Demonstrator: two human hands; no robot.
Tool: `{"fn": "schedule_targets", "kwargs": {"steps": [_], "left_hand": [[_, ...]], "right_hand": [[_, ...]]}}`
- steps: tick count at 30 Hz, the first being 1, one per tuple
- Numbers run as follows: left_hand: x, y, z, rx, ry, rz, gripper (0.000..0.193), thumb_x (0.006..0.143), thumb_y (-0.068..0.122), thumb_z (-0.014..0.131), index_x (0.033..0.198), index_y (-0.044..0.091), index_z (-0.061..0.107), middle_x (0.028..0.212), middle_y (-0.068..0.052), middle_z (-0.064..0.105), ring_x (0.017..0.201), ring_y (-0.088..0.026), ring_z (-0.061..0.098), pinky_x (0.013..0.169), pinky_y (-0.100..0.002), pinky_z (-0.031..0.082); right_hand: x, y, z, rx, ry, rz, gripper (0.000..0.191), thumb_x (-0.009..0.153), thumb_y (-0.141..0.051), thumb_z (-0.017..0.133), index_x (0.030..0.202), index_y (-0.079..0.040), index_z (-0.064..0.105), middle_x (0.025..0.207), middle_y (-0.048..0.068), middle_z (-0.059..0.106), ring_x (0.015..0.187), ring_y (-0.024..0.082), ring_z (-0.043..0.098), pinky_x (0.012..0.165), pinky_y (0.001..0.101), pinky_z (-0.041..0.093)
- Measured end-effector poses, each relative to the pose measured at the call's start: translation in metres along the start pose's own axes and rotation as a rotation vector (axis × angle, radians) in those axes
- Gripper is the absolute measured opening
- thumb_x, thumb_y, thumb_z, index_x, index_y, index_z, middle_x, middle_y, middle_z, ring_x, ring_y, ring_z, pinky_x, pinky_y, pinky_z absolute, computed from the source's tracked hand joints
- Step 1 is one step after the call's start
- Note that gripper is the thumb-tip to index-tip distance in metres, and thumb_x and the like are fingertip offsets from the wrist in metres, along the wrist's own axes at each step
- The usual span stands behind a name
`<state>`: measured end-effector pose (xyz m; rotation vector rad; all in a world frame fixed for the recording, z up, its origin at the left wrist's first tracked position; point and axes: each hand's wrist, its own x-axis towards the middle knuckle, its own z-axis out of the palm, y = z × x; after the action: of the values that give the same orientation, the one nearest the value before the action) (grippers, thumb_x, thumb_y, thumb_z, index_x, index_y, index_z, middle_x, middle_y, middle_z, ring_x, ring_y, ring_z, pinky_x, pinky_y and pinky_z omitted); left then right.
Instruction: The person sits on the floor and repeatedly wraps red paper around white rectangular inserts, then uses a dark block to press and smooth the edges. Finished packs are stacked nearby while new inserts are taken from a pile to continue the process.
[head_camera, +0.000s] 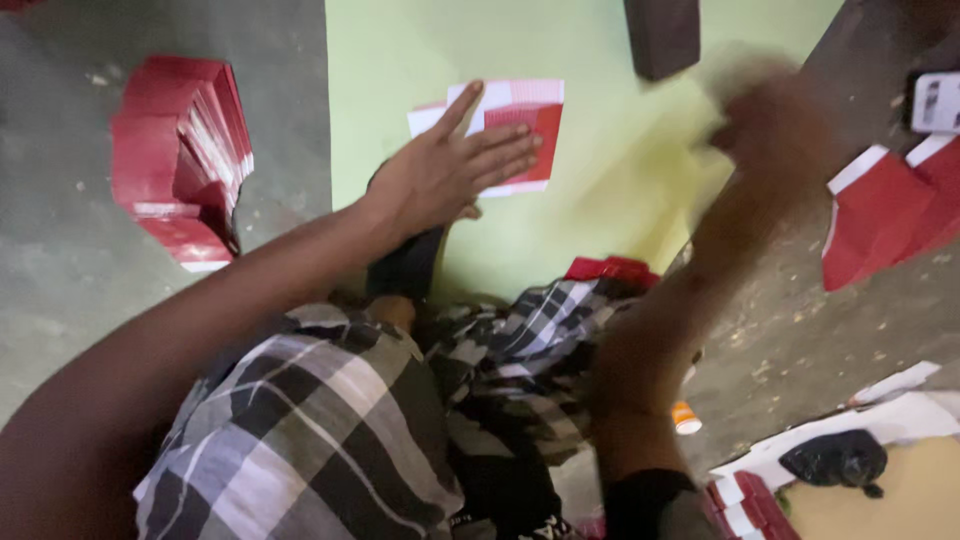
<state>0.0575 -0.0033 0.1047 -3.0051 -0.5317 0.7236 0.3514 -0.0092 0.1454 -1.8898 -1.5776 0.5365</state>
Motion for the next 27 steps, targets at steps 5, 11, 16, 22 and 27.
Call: {"fn": "schedule_targets", "kwargs": {"steps": [5,11,16,22,27], "left_hand": [[0.000,-0.002,0.001,-0.123,-0.015,0.015,0.101,0.086,0.078,0.041,0.166,0.028,0.003,0.173,0.009,0.003,0.155,-0.014,0.008,0.117,-0.066,-0.002],[0.003,-0.006,0.005,-0.355,-0.046,0.032,0.094,0.088,0.077,0.035,0.164,0.030,0.007,0.171,0.006,0.001,0.156,-0.015,0.006,0.118,-0.064,-0.004],[0.006,0.006,0.005,-0.587,0.081,-0.005,0.068,0.099,0.069,0.033,0.156,0.031,0.033,0.170,0.003,0.012,0.156,-0.016,0.010,0.122,-0.069,0.001],[0.003,0.023,0.016,0.066,0.436,0.013,0.048,0.103,0.030,0.056,0.143,0.004,0.058,0.140,-0.007,0.055,0.138,-0.027,0.047,0.115,-0.041,0.036],[-0.001,0.021,0.036,-0.282,0.560,-0.050,0.052,0.099,0.029,0.057,0.144,0.003,0.056,0.130,-0.007,0.056,0.124,-0.022,0.054,0.100,-0.033,0.045]], "right_hand": [[-0.013,-0.044,0.107,0.666,0.097,0.042,0.027,0.111,-0.023,0.059,0.133,-0.008,0.059,0.117,0.018,0.066,0.104,0.038,0.062,0.089,0.0484,0.050],[0.037,0.071,0.113,0.708,0.559,0.048,0.044,0.107,-0.027,0.069,0.145,-0.011,0.052,0.128,0.017,0.061,0.114,0.036,0.058,0.098,0.0469,0.047],[0.013,0.064,0.111,-0.327,-0.013,-0.072,0.061,0.105,-0.030,0.076,0.155,-0.014,0.045,0.137,0.015,0.057,0.122,0.035,0.054,0.106,0.0456,0.044],[-0.047,0.009,0.093,-0.446,-0.057,-0.226,0.074,0.106,-0.031,0.077,0.166,-0.029,0.033,0.132,0.015,0.055,0.121,0.033,0.054,0.106,0.0451,0.045],[-0.042,0.008,0.087,-0.493,-0.180,0.034,0.068,0.108,-0.038,0.074,0.163,-0.024,0.037,0.109,0.013,0.057,0.098,0.032,0.054,0.085,0.0457,0.048]]}}
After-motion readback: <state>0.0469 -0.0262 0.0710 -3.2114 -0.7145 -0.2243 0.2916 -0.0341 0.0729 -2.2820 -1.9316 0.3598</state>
